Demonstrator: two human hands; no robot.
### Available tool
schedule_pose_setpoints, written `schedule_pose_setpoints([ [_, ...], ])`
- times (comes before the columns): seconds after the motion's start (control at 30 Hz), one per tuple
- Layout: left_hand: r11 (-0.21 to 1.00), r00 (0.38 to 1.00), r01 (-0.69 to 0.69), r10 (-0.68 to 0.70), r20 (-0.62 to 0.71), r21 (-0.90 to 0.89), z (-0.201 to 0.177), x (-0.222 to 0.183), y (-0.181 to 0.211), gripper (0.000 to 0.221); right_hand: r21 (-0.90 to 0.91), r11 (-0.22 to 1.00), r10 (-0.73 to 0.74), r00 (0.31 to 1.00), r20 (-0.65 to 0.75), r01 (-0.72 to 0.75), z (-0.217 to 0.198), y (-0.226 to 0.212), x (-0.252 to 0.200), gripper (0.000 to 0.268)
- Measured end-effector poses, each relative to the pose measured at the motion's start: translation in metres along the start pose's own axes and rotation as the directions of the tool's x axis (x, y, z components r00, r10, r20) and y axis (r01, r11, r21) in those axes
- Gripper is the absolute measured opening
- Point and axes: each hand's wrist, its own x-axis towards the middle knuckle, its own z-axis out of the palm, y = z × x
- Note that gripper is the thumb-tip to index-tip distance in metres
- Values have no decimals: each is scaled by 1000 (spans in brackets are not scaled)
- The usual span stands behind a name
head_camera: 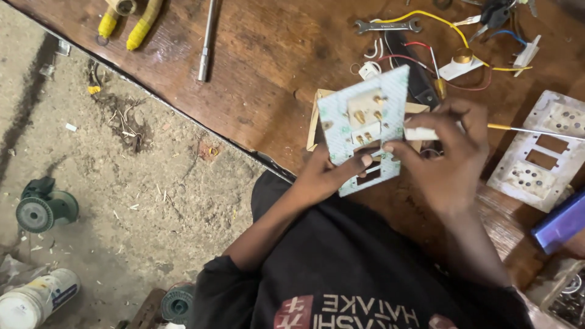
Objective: The person holds a light switch faceplate and presses and seats switch and socket components into its cutouts, aligning each part by hand while working over a wooden frame on the workbench. They pick up small white switch parts from the table and fit them one at a time into the plate openings.
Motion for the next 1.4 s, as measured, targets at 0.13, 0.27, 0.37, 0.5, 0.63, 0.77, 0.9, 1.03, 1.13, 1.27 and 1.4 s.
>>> schedule_pose_setpoints([
  [0.13, 956, 986, -166, 154, 67, 242, -5, 1, -2, 32, 172, 973, 146, 987, 73, -156, 1, 7, 6, 43],
  [0.27, 994, 997, -70, 67, 34, 86, -2, 4, 3, 33, 383, 877, 241, 955, 171, -290, 5, 5, 11, 36],
  [0.37, 1000, 1000, -24, 24, -3, -13, 0, 5, 7, 36, 406, 851, 275, 942, 192, -332, 11, 10, 11, 32],
  [0.5, 996, 999, 35, -34, 16, -85, -2, 4, 15, 40, 321, 935, 101, 981, 165, -150, 22, 20, 4, 32],
  [0.63, 996, 993, -90, 90, 73, 2, -4, 4, 17, 43, 419, 870, 228, 965, 126, -260, 26, 6, 3, 30],
  [0.77, 992, 995, -79, 74, 61, 98, -6, 6, 21, 43, 511, 807, 286, 953, 102, -297, 26, 3, -1, 34],
  [0.9, 999, 998, 30, -28, 63, -20, -1, 17, 36, 40, 363, 920, 172, 984, -37, -147, 22, 12, -4, 35],
  [1.03, 985, 994, 109, -105, 38, -134, 2, 31, 45, 45, 670, 634, 370, 913, 174, -385, 18, 28, -3, 27],
  [1.13, 956, 993, 114, -112, 23, -271, 0, 36, 42, 49, 882, 276, 375, 888, 267, -382, 1, 20, 16, 27],
  [1.27, 966, 994, 106, -103, 23, -235, -3, 31, 44, 49, 851, 314, 392, 874, 287, -420, -9, 18, 27, 32],
  [1.4, 991, 1000, -4, 4, 1, 137, 2, 28, 37, 38, 665, 560, 367, 868, 336, -494, 9, 55, 3, 28],
])
